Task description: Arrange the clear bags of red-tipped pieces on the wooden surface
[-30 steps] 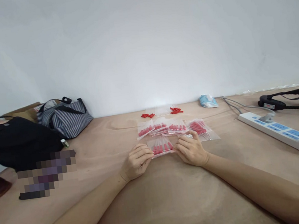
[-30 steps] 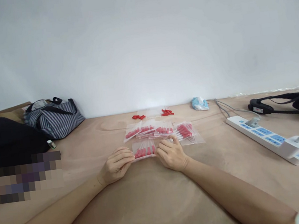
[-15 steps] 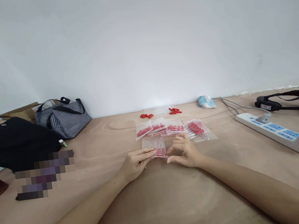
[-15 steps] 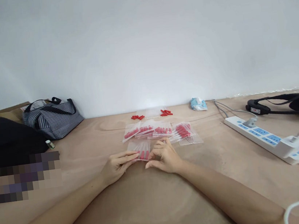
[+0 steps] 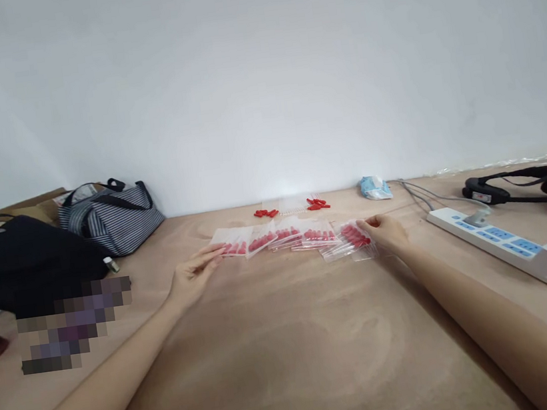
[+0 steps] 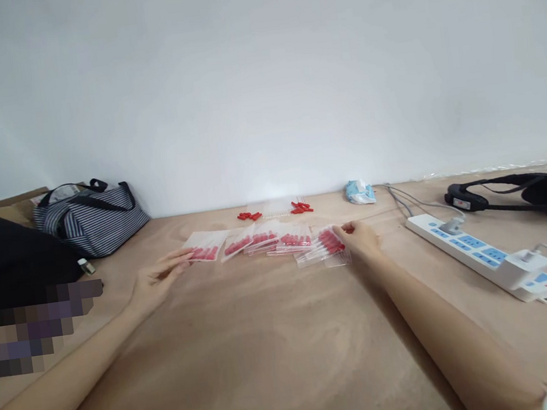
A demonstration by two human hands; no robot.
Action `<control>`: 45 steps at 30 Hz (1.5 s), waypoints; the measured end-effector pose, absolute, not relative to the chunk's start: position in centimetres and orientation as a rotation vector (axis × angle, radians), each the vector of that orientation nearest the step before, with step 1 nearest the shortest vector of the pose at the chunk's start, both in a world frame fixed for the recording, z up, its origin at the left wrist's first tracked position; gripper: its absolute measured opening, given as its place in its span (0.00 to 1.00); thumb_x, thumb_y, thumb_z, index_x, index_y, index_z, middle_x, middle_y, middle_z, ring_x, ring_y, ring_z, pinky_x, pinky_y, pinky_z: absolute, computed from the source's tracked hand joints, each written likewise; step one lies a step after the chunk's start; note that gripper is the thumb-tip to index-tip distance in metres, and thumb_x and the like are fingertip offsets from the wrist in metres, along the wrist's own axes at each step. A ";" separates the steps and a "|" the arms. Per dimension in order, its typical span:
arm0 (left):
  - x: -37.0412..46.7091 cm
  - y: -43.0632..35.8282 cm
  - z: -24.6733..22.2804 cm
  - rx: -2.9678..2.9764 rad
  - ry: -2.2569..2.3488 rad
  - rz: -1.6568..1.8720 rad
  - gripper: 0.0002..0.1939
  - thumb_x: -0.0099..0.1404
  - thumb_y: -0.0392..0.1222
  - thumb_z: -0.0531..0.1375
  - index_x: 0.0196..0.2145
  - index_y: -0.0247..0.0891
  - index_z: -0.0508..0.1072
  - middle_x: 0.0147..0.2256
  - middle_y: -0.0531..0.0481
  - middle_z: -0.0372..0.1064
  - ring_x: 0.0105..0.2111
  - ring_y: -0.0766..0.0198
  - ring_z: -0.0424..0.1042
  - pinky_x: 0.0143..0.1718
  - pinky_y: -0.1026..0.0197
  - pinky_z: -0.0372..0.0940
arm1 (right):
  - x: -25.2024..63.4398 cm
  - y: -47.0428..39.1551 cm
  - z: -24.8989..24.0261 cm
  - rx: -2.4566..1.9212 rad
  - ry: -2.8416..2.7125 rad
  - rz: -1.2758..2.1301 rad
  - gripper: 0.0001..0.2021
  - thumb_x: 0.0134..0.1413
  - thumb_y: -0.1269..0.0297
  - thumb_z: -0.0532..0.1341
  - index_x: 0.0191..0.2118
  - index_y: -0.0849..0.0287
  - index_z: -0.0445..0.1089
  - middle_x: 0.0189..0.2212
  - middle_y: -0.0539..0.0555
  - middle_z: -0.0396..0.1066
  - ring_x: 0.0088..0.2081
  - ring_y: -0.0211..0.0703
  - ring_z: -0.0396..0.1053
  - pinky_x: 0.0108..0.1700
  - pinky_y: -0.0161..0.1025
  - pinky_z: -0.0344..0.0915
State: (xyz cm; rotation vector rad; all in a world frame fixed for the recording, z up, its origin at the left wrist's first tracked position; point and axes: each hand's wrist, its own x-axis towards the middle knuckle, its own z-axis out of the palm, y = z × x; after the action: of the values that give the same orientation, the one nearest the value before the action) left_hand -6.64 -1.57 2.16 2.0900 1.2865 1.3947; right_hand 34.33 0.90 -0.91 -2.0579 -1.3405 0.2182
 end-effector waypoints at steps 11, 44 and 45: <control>-7.5 5.5 -0.6 2.206 1.285 1.001 0.20 0.50 0.54 0.57 0.34 0.36 0.74 0.45 0.42 0.66 0.47 0.56 0.64 0.51 0.49 0.55 | 33.3 1.5 -2.3 -1.850 -1.205 0.549 0.13 0.38 0.52 0.59 0.21 0.59 0.65 0.16 0.51 0.67 0.25 0.41 0.68 0.26 0.33 0.60; 0.5 -3.2 -1.2 3.134 0.738 1.029 0.12 0.61 0.39 0.51 0.43 0.39 0.66 0.34 0.48 0.71 0.33 0.65 0.71 0.35 0.64 0.67 | 22.1 -3.4 -1.5 -0.313 -2.396 -0.552 0.13 0.58 0.72 0.44 0.36 0.60 0.64 0.40 0.56 0.68 0.45 0.38 0.63 0.45 0.38 0.64; 0.4 -3.1 -1.3 3.170 0.722 1.015 0.11 0.61 0.39 0.51 0.41 0.39 0.67 0.33 0.48 0.71 0.32 0.65 0.71 0.33 0.64 0.67 | 22.4 -3.6 -1.6 -0.377 -2.392 -0.530 0.13 0.58 0.72 0.44 0.37 0.60 0.64 0.40 0.57 0.68 0.44 0.38 0.64 0.44 0.38 0.64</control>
State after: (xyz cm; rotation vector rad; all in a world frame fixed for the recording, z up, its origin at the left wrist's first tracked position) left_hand 0.41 -3.06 -1.31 3.1700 0.7222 1.0147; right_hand 22.36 -3.63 -1.58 -0.3769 -2.3922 -0.5297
